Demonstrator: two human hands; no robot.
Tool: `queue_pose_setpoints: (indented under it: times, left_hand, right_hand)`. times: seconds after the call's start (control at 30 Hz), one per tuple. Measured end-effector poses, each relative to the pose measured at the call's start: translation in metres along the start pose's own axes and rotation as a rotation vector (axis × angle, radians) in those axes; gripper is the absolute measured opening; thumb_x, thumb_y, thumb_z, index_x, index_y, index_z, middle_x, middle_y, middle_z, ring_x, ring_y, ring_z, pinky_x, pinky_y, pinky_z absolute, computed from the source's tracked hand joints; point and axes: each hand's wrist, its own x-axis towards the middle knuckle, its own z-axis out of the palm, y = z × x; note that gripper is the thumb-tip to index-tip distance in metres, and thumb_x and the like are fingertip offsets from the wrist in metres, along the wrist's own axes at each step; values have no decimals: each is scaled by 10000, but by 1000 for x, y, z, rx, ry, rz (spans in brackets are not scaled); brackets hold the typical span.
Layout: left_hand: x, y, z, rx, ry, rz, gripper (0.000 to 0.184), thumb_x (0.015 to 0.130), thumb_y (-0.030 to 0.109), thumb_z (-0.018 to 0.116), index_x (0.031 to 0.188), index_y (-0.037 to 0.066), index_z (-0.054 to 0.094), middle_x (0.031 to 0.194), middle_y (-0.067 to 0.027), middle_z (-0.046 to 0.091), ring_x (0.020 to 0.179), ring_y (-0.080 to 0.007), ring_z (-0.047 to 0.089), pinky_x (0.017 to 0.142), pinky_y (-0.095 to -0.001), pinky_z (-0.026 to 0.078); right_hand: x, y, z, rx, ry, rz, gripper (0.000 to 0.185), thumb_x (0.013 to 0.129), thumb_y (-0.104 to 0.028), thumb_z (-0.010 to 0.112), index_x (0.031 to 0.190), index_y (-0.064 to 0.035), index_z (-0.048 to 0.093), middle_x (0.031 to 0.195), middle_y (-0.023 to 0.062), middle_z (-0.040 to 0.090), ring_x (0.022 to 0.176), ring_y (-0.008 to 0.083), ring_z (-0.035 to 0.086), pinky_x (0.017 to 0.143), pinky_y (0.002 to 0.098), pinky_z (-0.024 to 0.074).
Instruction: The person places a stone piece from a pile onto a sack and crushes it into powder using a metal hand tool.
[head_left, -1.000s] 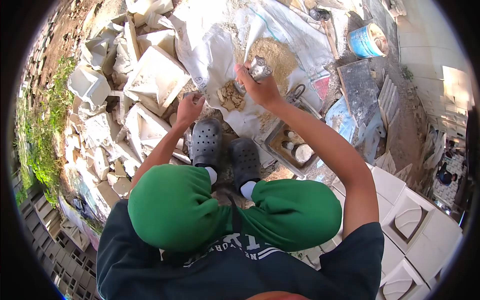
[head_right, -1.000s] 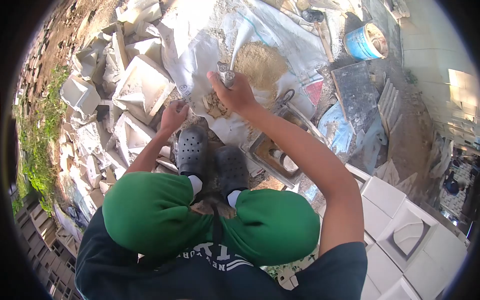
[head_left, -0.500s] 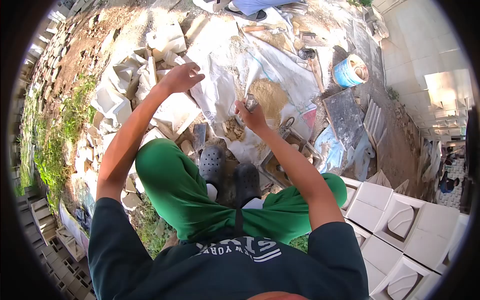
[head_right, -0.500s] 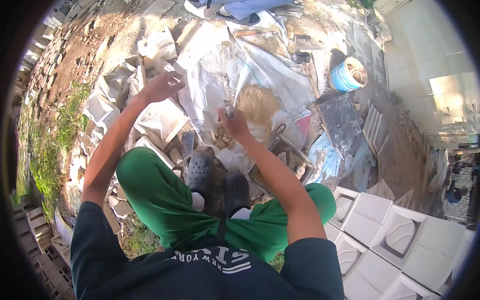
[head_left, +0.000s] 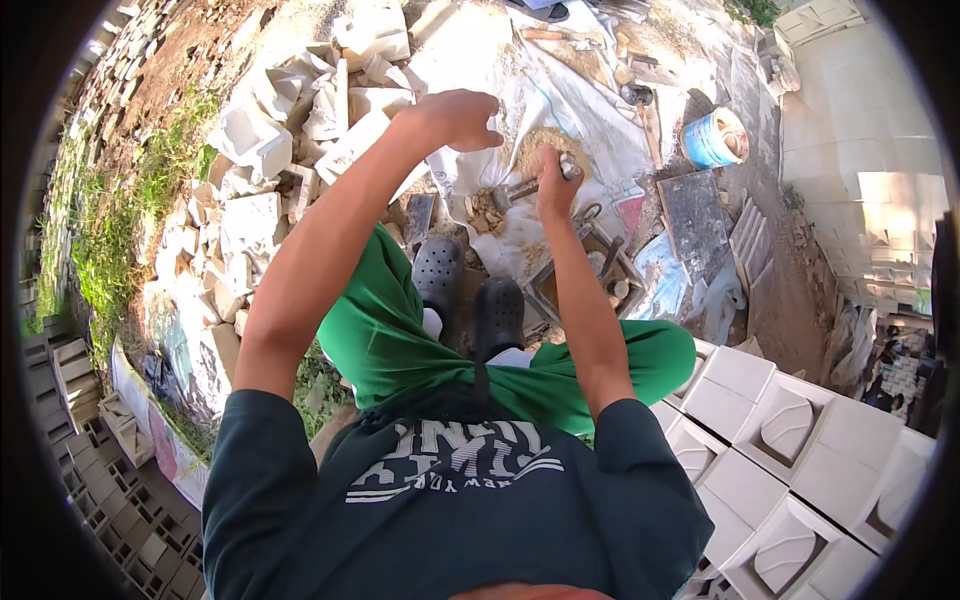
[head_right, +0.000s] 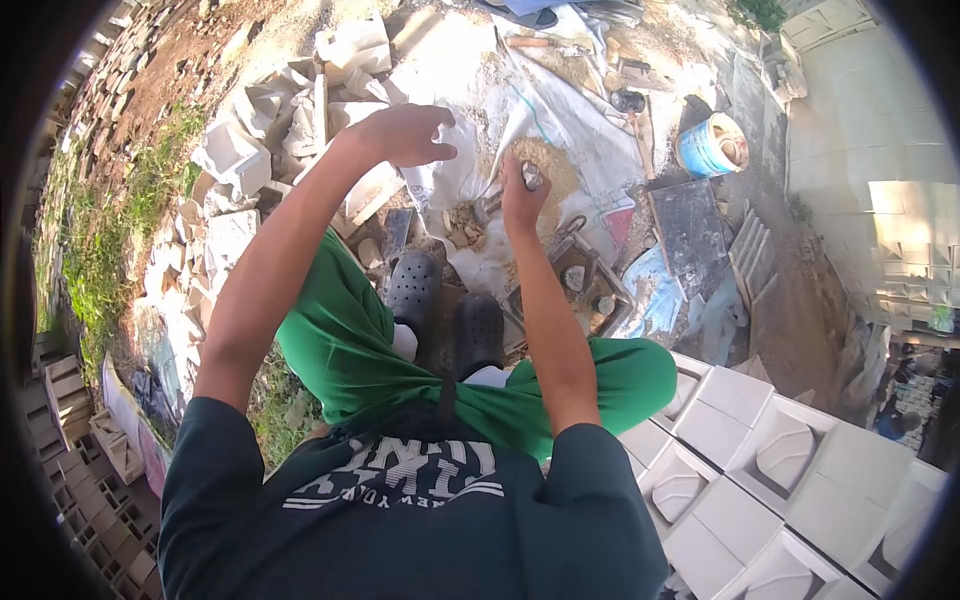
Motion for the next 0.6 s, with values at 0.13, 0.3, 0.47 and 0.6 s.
queue_pose_setpoints:
  times: [0.13, 0.3, 0.47, 0.6]
  left_hand:
    - [3, -12, 11, -281, 32, 1, 500, 851, 405, 562, 1250, 107, 519, 1139, -145, 625, 1063, -313, 585, 904, -402, 459]
    - [10, -43, 29, 52, -92, -9, 498, 864, 395, 564, 1259, 99, 500, 1141, -138, 617, 1070, -306, 574, 914, -404, 443]
    - [19, -68, 44, -51, -153, 35, 505, 862, 391, 570, 1257, 85, 497, 1115, -158, 614, 1061, -314, 573, 919, -404, 437]
    - [28, -69, 59, 1, -158, 36, 494, 863, 370, 569, 1258, 82, 495, 1090, -169, 621, 1043, -311, 585, 906, -398, 446]
  right_hand:
    - [-17, -45, 23, 25, 75, -76, 277, 807, -114, 663, 587, -96, 496, 516, -14, 475, 452, 73, 429, 439, 238, 305]
    - [-38, -95, 38, 34, 52, -154, 202, 813, -118, 666, 659, -47, 557, 577, -20, 530, 491, 56, 467, 428, 237, 330]
    - [-35, -59, 43, -22, 52, -97, 268, 822, -66, 601, 570, -66, 510, 536, -63, 458, 478, 26, 412, 436, 225, 297]
    - [-12, 18, 34, -128, -118, -113, 291, 829, -88, 598, 556, -68, 498, 527, -86, 436, 488, 3, 397, 434, 236, 284]
